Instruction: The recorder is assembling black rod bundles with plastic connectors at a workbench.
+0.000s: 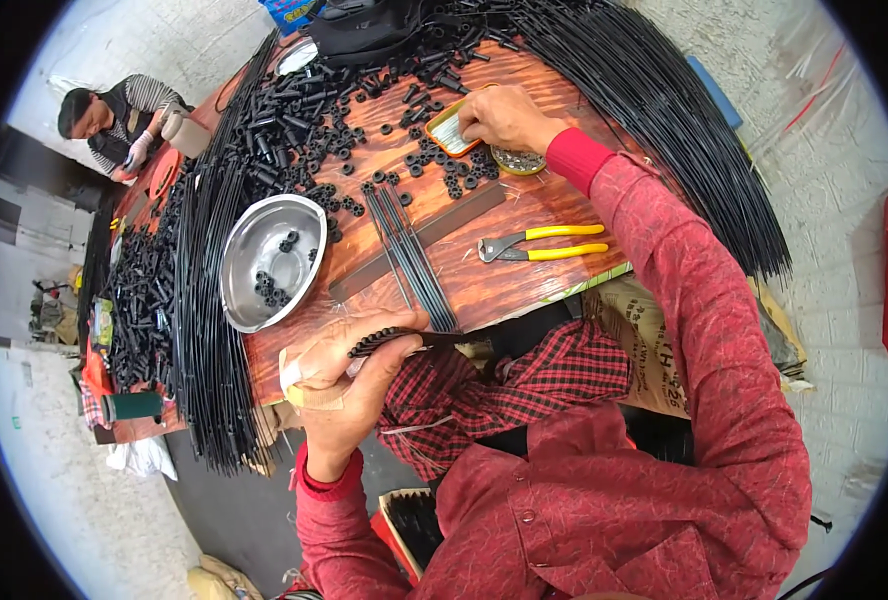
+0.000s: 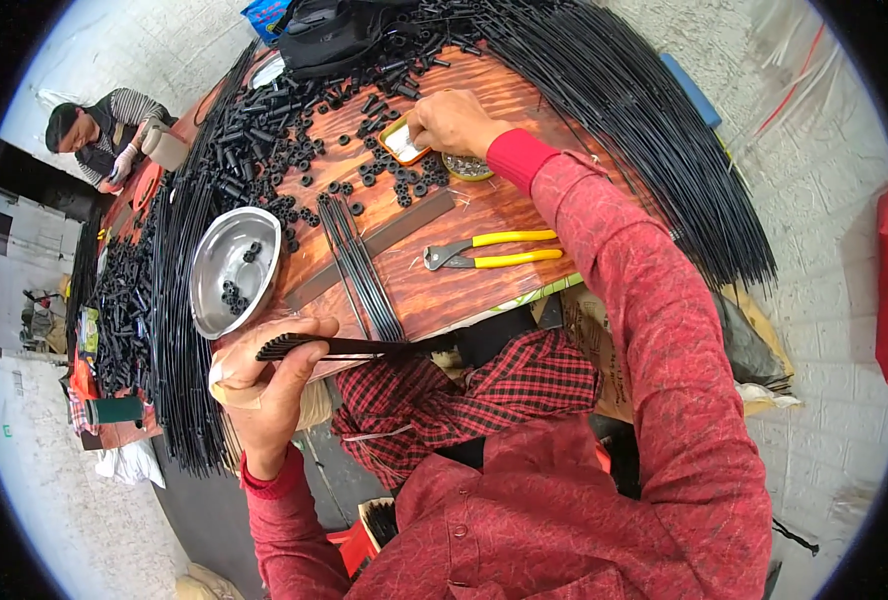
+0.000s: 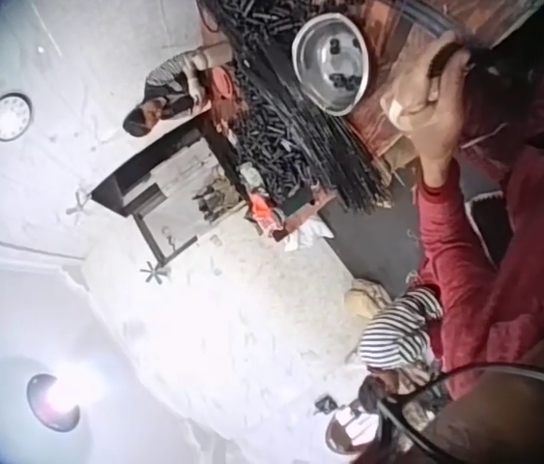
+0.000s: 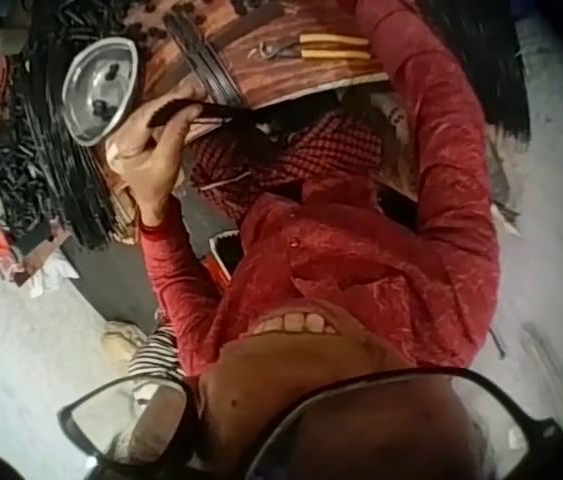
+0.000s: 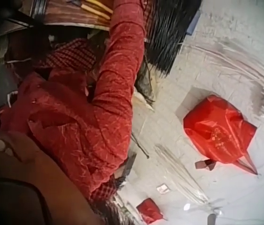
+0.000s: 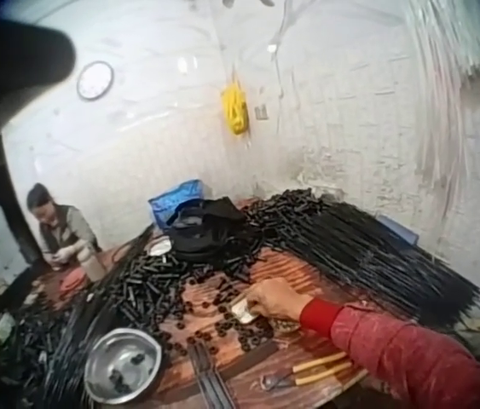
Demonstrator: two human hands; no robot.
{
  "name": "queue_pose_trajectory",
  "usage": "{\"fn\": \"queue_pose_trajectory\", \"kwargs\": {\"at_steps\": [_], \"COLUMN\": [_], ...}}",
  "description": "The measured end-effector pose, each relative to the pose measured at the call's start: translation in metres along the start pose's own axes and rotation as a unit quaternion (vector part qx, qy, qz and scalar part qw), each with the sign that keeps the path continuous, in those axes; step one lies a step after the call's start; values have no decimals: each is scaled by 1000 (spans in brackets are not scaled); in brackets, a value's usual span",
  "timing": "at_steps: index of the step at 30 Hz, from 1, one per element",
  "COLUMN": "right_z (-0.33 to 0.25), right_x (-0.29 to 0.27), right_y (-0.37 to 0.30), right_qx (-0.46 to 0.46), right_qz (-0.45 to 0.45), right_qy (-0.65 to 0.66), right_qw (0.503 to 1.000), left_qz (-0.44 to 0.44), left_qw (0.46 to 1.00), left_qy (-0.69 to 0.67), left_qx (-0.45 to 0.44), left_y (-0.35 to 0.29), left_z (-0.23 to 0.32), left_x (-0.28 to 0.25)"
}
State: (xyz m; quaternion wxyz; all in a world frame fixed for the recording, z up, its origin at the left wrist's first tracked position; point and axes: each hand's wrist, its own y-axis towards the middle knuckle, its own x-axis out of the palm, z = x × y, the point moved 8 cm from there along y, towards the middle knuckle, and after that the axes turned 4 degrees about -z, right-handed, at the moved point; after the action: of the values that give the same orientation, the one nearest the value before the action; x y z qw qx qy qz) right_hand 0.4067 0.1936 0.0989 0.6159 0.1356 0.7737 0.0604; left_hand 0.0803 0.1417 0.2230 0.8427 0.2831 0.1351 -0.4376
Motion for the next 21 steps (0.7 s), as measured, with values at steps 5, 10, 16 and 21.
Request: {"fn": "queue_pose_trajectory", "kwargs": {"at_steps": [5,10,16,21], "right_z": [-7,-23,-19,-76], "right_x": [2,7,-8,-58], "right_y": [0,3,-5,-25], "right_qx": [-27,-35,-33,-69], "right_qz": [30,2,80,114], "right_qy": [-5,-9,9,105], "right_qw": [999,999,996,986], "left_qz": [-23,7,3,26], "left_qw": [1000,1000,1000,1000], "left_qy": [-5,-1,-2,16], "left_qx": [0,7,0,-2], "left_y": [-3,-4,-5,-7], "left_z": [-6,0,-2,-1], "left_x": [0,1,1,-4]}}
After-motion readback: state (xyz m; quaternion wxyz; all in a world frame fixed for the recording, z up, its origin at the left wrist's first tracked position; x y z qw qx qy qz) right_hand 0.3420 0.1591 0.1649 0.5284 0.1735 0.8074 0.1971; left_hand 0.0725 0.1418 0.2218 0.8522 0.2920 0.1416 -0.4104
